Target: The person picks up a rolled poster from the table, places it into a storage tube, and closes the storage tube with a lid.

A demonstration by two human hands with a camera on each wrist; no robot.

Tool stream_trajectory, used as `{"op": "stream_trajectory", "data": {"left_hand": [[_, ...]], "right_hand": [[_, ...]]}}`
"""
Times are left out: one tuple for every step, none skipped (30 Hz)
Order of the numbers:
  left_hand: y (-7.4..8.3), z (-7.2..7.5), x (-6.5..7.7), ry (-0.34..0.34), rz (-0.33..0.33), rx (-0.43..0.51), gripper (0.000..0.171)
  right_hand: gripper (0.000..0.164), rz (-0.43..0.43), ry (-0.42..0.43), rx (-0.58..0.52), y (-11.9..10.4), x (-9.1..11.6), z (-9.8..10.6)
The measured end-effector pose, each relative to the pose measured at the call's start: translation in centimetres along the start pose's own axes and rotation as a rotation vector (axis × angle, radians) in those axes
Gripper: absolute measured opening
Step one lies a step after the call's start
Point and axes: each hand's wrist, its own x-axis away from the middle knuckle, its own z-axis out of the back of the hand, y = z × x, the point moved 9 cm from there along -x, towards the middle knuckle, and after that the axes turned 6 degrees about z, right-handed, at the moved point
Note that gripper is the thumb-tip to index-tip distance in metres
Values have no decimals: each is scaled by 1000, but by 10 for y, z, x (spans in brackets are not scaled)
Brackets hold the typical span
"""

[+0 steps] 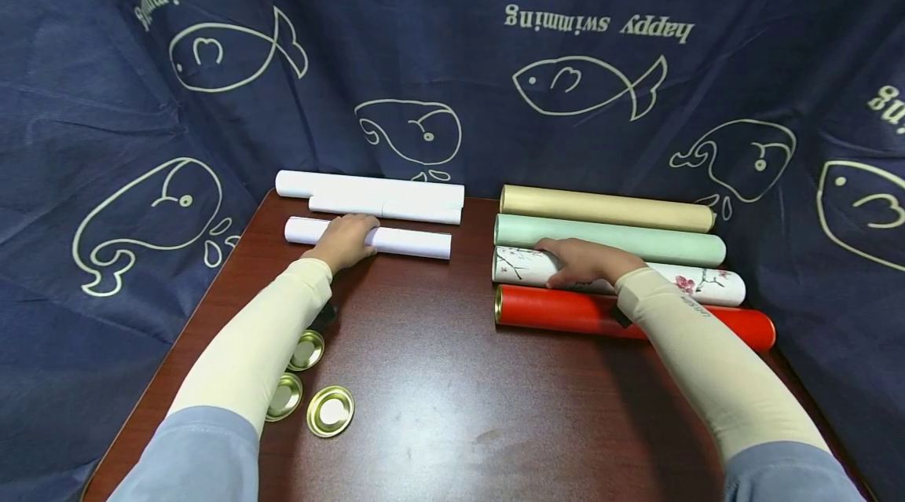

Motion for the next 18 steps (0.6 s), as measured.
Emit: {"op": "stream_trajectory", "data": {"left_hand": [[0,1,0,10,-7,5,48],[0,2,1,23,-18,7,47],[0,3,2,34,-26,12,47],[1,4,2,43,-32,18,48],[0,5,3,50,-36,26,48],[0,6,4,56,-39,34,49],[0,7,5,58,-40,44,50],[-1,7,6,59,-40,51,50],[-2,8,7,59,-40,58,51],[-3,9,8,58,-42,64,51],[-4,9,9,58,-44,66,51],[-5,9,11,57,-47,68,51],[-6,10,12,56,-49,72,51],[-6,11,14,59,-55,75,50],[-6,11,15,62,-61,78,50],[-6,12,17,64,-66,82,50],[-6,13,19,69,-72,84,49],[-6,14,20,75,-80,88,49]], "right_hand": [[61,5,2,-2,-1,0,0],[61,11,5,-2,-1,1,1],[61,18,8,-2,-2,1,1],[62,23,10,-1,-2,2,1],[62,27,14,0,-1,2,1],[63,29,18,0,-1,3,1],[64,34,25,2,-1,3,1],[64,34,33,3,0,4,2],[65,35,45,5,1,5,3],[66,37,57,9,1,5,4],[66,40,71,12,2,6,6],[66,46,85,17,1,7,7],[67,52,99,26,1,8,9],[67,53,110,31,1,8,11],[67,57,121,36,0,9,12],[68,59,129,39,0,10,13],[68,58,140,37,-1,11,15],[69,59,151,37,-1,12,16]]}}
